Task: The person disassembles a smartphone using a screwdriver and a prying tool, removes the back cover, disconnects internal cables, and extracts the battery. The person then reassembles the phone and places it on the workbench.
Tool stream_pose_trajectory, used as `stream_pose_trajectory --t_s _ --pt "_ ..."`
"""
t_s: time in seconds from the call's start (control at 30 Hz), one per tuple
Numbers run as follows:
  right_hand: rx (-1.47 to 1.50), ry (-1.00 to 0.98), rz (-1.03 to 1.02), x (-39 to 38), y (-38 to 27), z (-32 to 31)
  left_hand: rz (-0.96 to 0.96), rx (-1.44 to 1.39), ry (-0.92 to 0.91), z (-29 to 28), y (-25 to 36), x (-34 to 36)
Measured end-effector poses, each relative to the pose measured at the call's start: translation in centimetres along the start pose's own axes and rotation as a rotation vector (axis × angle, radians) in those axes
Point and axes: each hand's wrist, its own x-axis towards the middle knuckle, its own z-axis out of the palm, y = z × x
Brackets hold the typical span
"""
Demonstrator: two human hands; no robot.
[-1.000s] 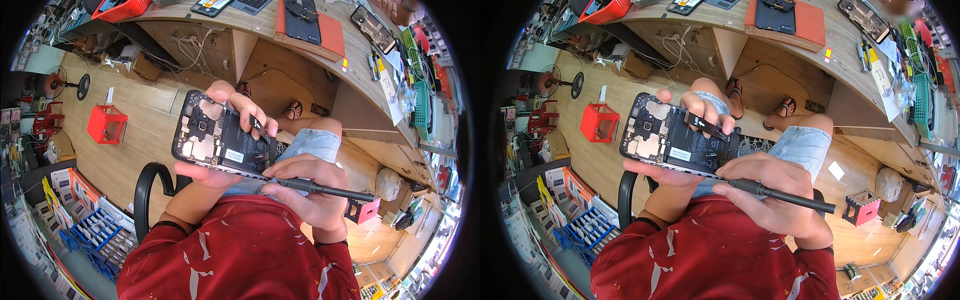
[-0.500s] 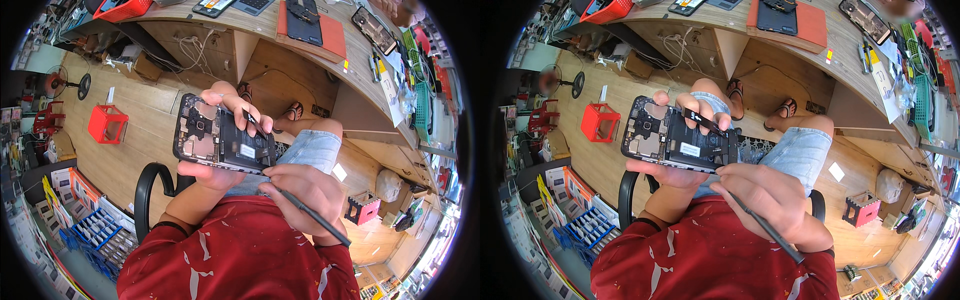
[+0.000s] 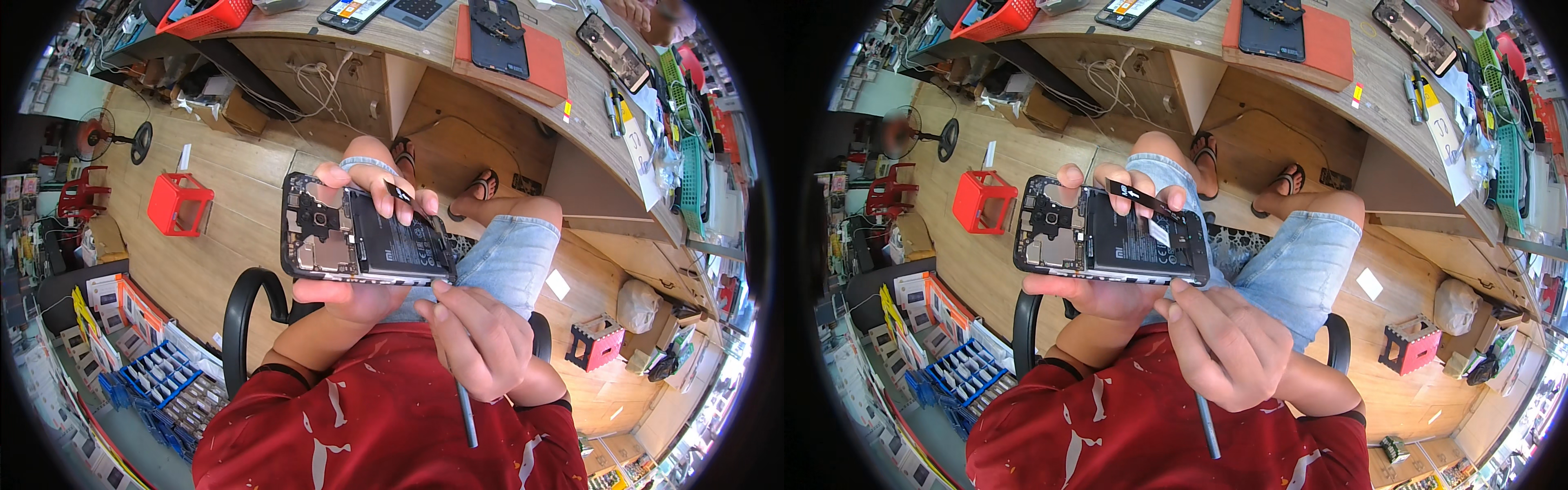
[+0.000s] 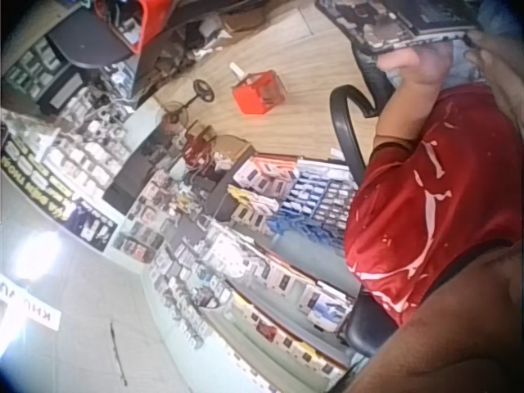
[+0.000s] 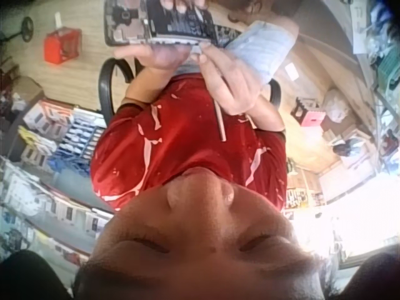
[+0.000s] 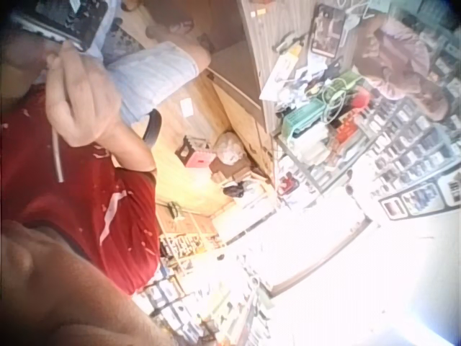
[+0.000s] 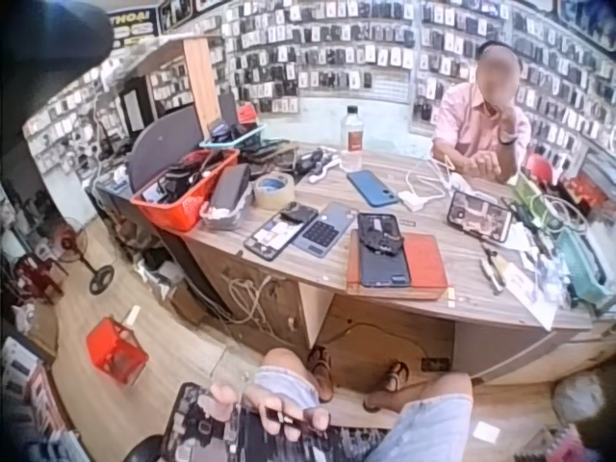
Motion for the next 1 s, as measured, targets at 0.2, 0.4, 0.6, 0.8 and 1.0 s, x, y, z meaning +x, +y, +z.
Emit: stream_pose_trajectory --t_s 0.2,0.4,0.6,0.8,1.0 --pt "0.420 -0.129 0.400 1.3 0.7 -2.3 -0.050 -0.015 0.016 -0.2 0.1 -0.1" --pt "0.347 -0.155 0.307 1.3 0.5 -2.3 -0.037 -0.040 0.004 0.0 -0.1 -0.2" --pt "0.093 -0.015 0.031 -0.1 0.2 -0.2 0.015 0.014 0.009 0.2 0.0 -0.5" --pt "0.006 0.027 -0.011 -0.4 0.0 0.3 0.074 0.043 0.062 1.1 0.1 -0.7" --pt "-0.002 0.084 -0.028 -0.7 -0.1 0.9 0.171 0.069 0.046 1.4 -0.2 -1.2"
